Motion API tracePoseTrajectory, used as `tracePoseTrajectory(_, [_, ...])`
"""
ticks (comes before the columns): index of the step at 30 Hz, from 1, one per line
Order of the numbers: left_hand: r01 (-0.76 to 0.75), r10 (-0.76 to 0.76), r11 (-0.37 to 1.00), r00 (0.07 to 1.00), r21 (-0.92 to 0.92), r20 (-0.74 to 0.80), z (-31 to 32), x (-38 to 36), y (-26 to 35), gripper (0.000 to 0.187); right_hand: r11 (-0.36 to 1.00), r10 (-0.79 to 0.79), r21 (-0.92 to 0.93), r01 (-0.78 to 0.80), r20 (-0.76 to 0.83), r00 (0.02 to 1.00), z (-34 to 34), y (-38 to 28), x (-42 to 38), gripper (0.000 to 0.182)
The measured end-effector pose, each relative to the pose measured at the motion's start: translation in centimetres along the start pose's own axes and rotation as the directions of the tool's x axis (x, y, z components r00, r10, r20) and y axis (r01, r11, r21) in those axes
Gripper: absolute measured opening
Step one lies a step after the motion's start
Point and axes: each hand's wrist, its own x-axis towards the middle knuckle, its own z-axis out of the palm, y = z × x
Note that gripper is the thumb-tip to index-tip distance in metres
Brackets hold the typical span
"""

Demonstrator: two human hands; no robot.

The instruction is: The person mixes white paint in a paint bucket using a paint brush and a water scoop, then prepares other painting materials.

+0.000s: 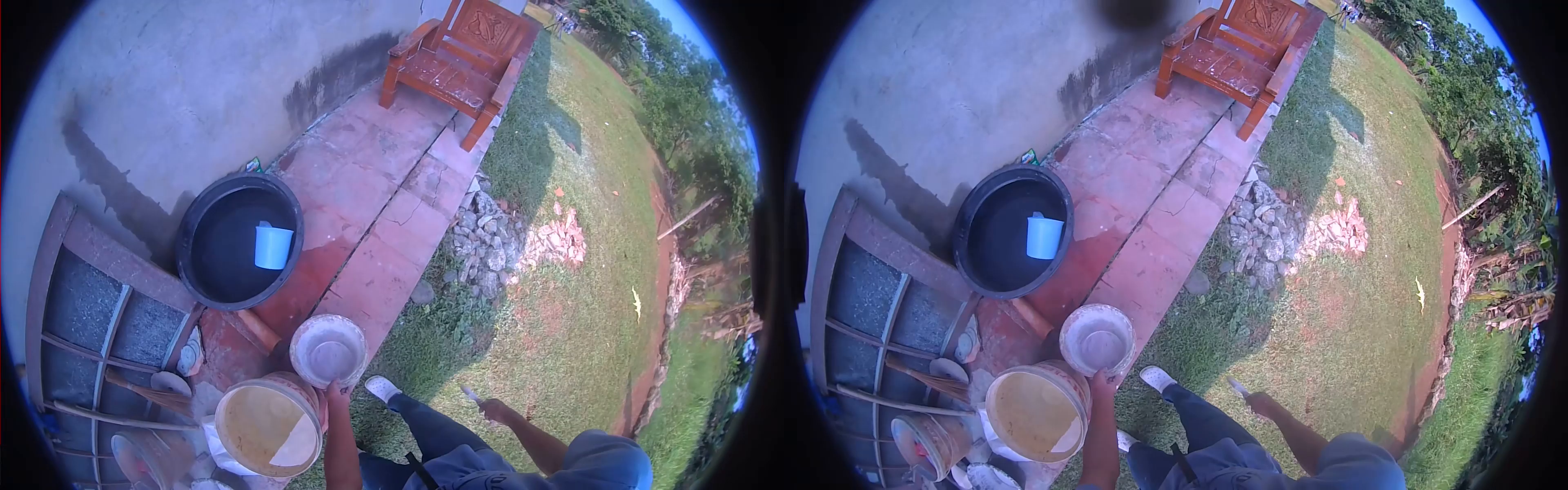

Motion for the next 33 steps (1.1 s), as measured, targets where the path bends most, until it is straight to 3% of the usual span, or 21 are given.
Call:
tracePoseTrajectory(2, [0.014,-0.010,0.998,0.998,-0.063,0.060,-0.5,0.7,0.0,0.052,0.979,-0.177,-0.107,0.172,-0.043,0.983,-1.0,0.4,1.3,0.035])
tracePoseTrajectory(3, [0.014,-0.010,0.997,0.998,-0.070,0.060,-0.6,1.2,0.0,0.052,0.978,-0.179,-0.112,0.173,-0.041,0.983,-1.5,0.5,2.1,0.035])
tracePoseTrajectory(6, [0.000,0.004,0.999,0.997,-0.044,0.082,-1.5,2.0,-0.2,0.054,0.987,-0.115,-0.125,0.098,-0.134,0.984,-2.9,-0.4,4.6,0.046])
tracePoseTrajectory(7, [0.001,-0.001,1.000,1.000,-0.023,0.004,-1.0,1.8,-0.2,0.055,0.998,0.060,-0.014,-0.062,-0.118,0.991,-4.0,-2.2,4.5,0.038])
tracePoseTrajectory(8, [0.008,-0.010,1.000,0.996,-0.012,-0.091,-1.4,1.4,-0.6,0.056,0.945,-0.277,-0.224,0.239,-0.156,0.948,-4.3,-2.4,5.3,0.032])
tracePoseTrajectory(9, [-0.032,0.029,0.995,0.999,-0.090,-0.034,-2.4,2.1,-1.5,0.057,0.990,-0.136,-0.065,0.126,-0.191,0.972,-4.5,-3.9,6.2,0.026])
tracePoseTrajectory(11, [-0.195,0.193,0.981,0.978,0.018,0.077,-4.5,2.7,-2.8,0.065,0.883,-0.469,-0.145,0.447,-0.233,0.852,-4.5,-3.9,9.1,0.021])
tracePoseTrajectory(12, [-0.212,0.212,0.974,0.977,-0.075,-0.001,-4.1,1.7,-3.2,0.073,0.968,0.050,0.251,-0.019,-0.119,0.992,-5.4,-11.0,7.0,0.023])
tracePoseTrajectory(13, [-0.140,0.133,0.989,0.986,-0.058,-0.101,-3.1,-0.2,-2.5,0.080,0.960,-0.033,0.271,0.068,-0.132,0.991,-5.0,-13.0,7.2,0.027])
tracePoseTrajectory(14, [-0.126,0.125,0.991,0.992,-0.054,-0.020,-3.2,-1.2,-2.5,0.077,0.952,-0.084,0.283,0.115,-0.118,0.989,-4.4,-12.0,9.6,0.027])
tracePoseTrajectory(17, [-0.040,0.031,0.994,0.995,-0.099,-0.095,-4.3,-1.1,-3.1,0.074,0.968,-0.231,0.080,0.240,-0.103,0.968,-3.0,-18.1,12.4,0.031])
tracePoseTrajectory(19, [-0.086,0.078,0.993,0.991,-0.076,-0.107,-4.3,-2.8,-3.4,0.048,0.924,-0.372,0.050,0.378,-0.099,0.923,-1.3,-20.5,15.4,0.028])
tracePoseTrajectory(22, [-0.089,0.083,0.989,0.995,-0.117,-0.054,-5.0,-4.9,-3.8,0.044,0.882,-0.471,0.022,0.471,0.019,0.882,2.0,-26.4,18.0,0.024])
tracePoseTrajectory(23, [-0.075,0.073,0.986,0.997,-0.149,-0.018,-5.7,-5.2,-4.4,0.054,0.865,-0.501,0.022,0.501,0.083,0.861,3.2,-27.7,18.8,0.024])
tracePoseTrajectory(24, [-0.070,0.074,0.980,0.997,-0.186,0.015,-6.3,-5.5,-4.7,0.066,0.806,-0.568,-0.115,0.580,0.122,0.814,4.5,-28.4,20.3,0.024])
tracePoseTrajectory(25, [-0.063,0.071,0.979,0.997,-0.193,0.036,-7.0,-5.2,-5.6,0.064,0.783,-0.589,-0.113,0.611,0.181,0.788,5.6,-29.7,20.5,0.024])
tracePoseTrajectory(27, [-0.173,0.183,0.971,0.982,-0.166,0.047,-7.9,-8.0,-6.6,0.060,0.953,-0.297,0.030,0.303,0.312,0.902,9.0,-32.7,20.7,0.022])
tracePoseTrajectory(28, [-0.158,0.167,0.976,0.985,-0.152,0.047,-8.9,-7.7,-7.3,0.059,0.951,-0.297,0.024,0.309,0.353,0.887,10.9,-31.9,23.9,0.021])
tracePoseTrajectory(30, [-0.124,0.119,0.987,0.992,-0.102,-0.052,-9.6,-10.0,-7.5,0.057,0.904,-0.296,-0.188,0.383,0.370,0.881,14.1,-31.7,28.1,0.023])
tracePoseTrajectory(31, [-0.166,0.166,0.976,0.986,-0.144,-0.008,-10.9,-11.4,-8.1,0.056,0.912,-0.309,-0.141,0.385,0.379,0.872,15.4,-31.1,30.4,0.027])
tracePoseTrajectory(33, [-0.113,0.103,0.981,0.992,-0.156,-0.069,-13.3,-10.6,-10.1,0.049,0.939,-0.122,-0.272,0.210,0.308,0.944,17.5,-32.2,30.6,0.024])
